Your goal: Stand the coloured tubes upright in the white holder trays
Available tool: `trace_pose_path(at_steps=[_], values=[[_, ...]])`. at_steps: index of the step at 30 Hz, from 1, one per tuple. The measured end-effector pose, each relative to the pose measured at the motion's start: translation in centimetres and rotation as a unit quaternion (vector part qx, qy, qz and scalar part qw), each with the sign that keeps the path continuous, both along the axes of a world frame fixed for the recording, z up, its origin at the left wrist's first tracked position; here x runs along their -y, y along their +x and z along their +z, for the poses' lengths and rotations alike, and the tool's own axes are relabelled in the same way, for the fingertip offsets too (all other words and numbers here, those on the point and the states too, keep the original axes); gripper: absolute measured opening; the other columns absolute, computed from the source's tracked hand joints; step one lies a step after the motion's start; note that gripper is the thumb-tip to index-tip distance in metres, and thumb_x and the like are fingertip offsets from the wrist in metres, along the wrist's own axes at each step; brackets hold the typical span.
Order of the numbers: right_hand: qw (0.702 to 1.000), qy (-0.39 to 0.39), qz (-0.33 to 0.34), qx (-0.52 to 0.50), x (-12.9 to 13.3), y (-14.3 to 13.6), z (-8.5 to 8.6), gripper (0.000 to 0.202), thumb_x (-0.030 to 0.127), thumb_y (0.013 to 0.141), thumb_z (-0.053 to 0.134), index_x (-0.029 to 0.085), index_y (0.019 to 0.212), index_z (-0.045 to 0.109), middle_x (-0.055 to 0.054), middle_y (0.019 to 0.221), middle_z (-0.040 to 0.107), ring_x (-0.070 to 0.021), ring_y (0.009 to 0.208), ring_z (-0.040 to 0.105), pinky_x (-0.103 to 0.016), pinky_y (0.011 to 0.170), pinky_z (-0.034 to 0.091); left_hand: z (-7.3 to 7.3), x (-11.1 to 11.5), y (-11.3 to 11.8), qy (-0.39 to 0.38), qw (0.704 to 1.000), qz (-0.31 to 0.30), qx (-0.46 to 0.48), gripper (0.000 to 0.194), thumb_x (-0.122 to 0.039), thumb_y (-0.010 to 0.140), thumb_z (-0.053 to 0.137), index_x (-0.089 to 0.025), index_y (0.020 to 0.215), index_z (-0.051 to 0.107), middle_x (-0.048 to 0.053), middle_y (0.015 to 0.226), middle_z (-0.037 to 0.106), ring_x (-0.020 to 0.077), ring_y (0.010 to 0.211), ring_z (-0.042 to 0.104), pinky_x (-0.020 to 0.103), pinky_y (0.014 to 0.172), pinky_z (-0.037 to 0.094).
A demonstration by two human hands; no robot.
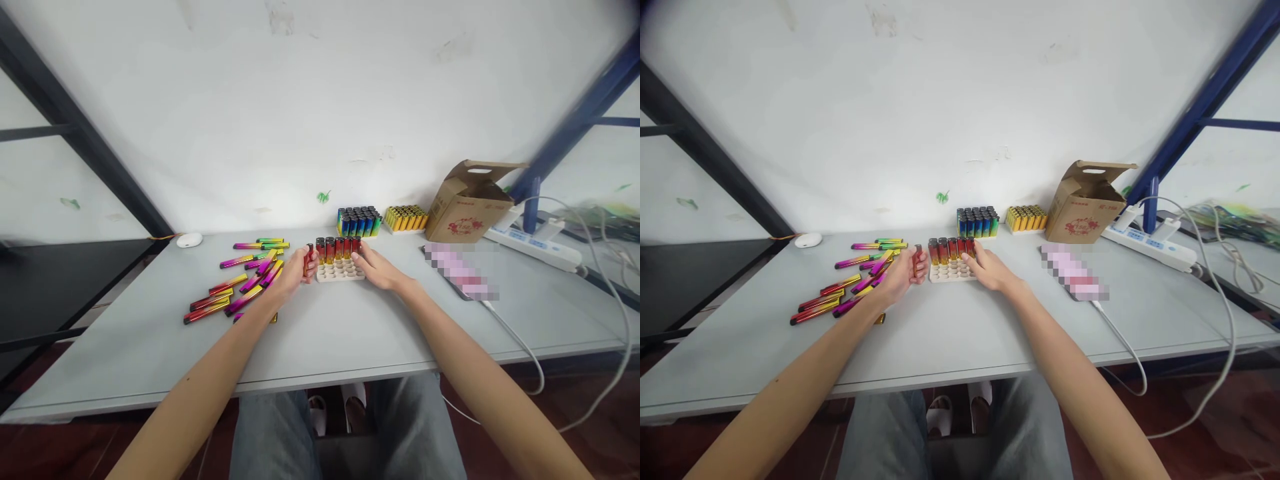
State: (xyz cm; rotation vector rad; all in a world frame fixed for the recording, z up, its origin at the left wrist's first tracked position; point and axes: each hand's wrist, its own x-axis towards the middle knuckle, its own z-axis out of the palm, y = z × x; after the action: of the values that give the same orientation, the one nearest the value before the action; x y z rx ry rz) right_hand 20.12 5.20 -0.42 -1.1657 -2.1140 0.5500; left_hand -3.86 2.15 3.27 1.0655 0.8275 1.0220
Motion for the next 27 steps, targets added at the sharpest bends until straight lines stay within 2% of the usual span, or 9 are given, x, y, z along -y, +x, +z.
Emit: trace_pose_path(at_steps=[4, 15, 22, 27], values=[[1.0, -0.005, -0.003, 0.001, 0.07, -0.03, 0.06, 0.057, 0.061, 0.095, 0.035, 0.022, 0.134, 0.046, -0.01, 0.12, 0.067, -0.0293, 0.109, 0.062, -0.043, 0.095, 0.048, -0.63, -0.33, 0.17, -0.011, 1.0, -0.004, -0.003, 0.025, -0.035, 0.089, 0.041, -0.019, 0.07, 0.04, -0.006, 0.061, 0.029, 0.0065, 0.044, 0.027, 0.014, 0.037, 0.019], [0.999, -0.039, -0.009, 0.012, 0.49, -0.16, 0.57, 0.063, 0.062, 0.095, 0.03, 0.02, 0.14, 0.041, -0.013, 0.131, 0.06, -0.0311, 0.12, 0.055, -0.045, 0.103, 0.042, -0.2, 0.07, -0.37, -0.011, 0.998, -0.022, 0.064, 0.029, -0.038, 0.094, 0.032, -0.019, 0.073, 0.041, -0.004, 0.062, 0.032, 0.008, 0.046, 0.032, 0.015, 0.038, 0.025], [0.999, -0.032, -0.006, 0.016, 0.35, -0.08, 0.37, 0.063, 0.062, 0.095, 0.03, 0.019, 0.14, 0.04, -0.012, 0.126, 0.064, -0.0299, 0.115, 0.058, -0.044, 0.102, 0.043, -0.27, 0.14, -0.35, -0.025, 0.996, -0.026, 0.082, 0.031, -0.04, 0.095, 0.032, -0.019, 0.074, 0.042, -0.004, 0.062, 0.034, 0.0093, 0.046, 0.034, 0.017, 0.037, 0.026], [1.0, -0.019, -0.01, -0.001, 0.4, -0.12, 0.43, 0.06, 0.062, 0.095, 0.032, 0.021, 0.136, 0.046, -0.012, 0.126, 0.064, -0.0293, 0.115, 0.059, -0.045, 0.101, 0.044, -0.34, 0.06, -0.27, -0.025, 0.996, -0.025, 0.087, 0.033, -0.044, 0.095, 0.035, -0.018, 0.08, 0.048, -0.001, 0.066, 0.045, 0.0111, 0.051, 0.043, 0.02, 0.043, 0.035]])
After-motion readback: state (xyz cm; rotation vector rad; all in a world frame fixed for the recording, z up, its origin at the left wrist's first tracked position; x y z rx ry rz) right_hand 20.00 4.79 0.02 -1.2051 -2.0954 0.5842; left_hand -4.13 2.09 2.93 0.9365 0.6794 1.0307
